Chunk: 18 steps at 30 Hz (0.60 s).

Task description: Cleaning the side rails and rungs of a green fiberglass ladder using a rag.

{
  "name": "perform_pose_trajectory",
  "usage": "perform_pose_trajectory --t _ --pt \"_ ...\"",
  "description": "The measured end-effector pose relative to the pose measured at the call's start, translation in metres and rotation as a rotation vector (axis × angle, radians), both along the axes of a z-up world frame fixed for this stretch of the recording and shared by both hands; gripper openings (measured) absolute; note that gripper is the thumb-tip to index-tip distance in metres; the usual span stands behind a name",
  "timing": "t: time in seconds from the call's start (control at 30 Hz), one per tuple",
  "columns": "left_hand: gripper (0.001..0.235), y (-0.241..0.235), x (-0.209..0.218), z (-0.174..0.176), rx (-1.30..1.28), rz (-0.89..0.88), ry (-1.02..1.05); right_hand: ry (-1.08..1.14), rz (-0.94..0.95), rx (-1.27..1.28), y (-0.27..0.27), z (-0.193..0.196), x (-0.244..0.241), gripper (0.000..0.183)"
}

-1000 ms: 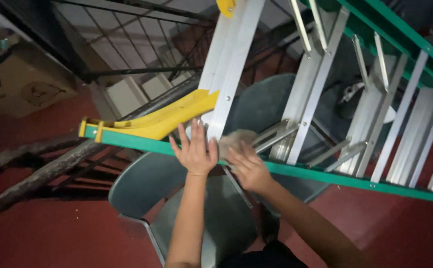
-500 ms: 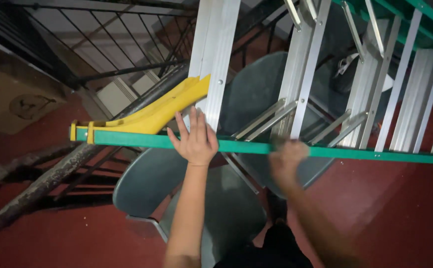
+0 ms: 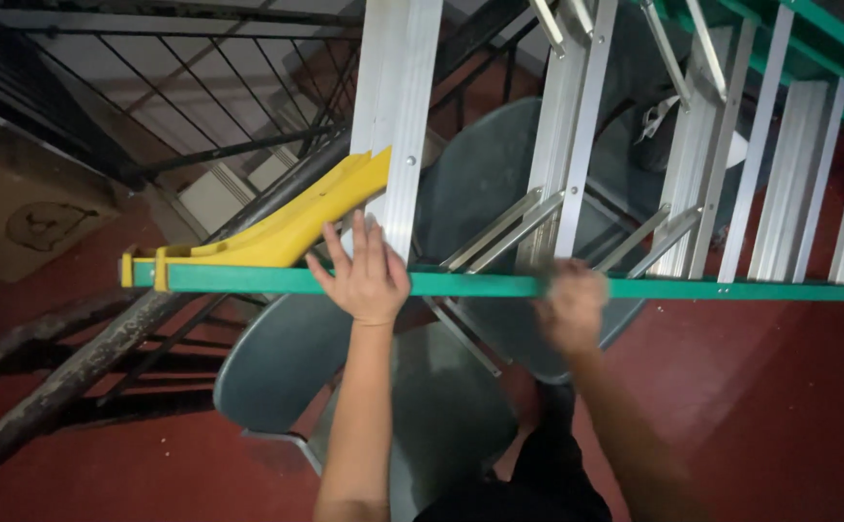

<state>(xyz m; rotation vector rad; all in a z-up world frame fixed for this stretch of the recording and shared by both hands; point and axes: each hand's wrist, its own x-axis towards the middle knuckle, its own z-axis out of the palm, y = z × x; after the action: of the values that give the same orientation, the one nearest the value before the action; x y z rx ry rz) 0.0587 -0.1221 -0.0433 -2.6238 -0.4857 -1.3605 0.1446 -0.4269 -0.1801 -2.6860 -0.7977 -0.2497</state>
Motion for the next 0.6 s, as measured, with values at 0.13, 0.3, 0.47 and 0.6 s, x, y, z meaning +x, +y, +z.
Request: perform_pose_trajectory --t 0.13,0.3,0.47,0.6 --pt "0.032 -0.004 -0.004 -0.002 -0.012 0.034 0.013 -0.293 -0.053 0.116 -0.025 -0.029 0.013 0.060" --pt "0.055 -0.005 0.002 -0.015 -0.175 0.253 -0.109 -0.059 0.361 0.208 0.048 0.014 0.003 0.049" --pt "0.083 -0.008 0.005 -0.043 -0.364 0.359 -0.499 0.051 0.403 0.333 0.024 0.045 0.027 0.045" --pt "0.099 -0.025 0.017 -0.019 -1.126 0.357 -0.999 -0.102 0.449 0.255 -0.059 0.012 0.070 0.056"
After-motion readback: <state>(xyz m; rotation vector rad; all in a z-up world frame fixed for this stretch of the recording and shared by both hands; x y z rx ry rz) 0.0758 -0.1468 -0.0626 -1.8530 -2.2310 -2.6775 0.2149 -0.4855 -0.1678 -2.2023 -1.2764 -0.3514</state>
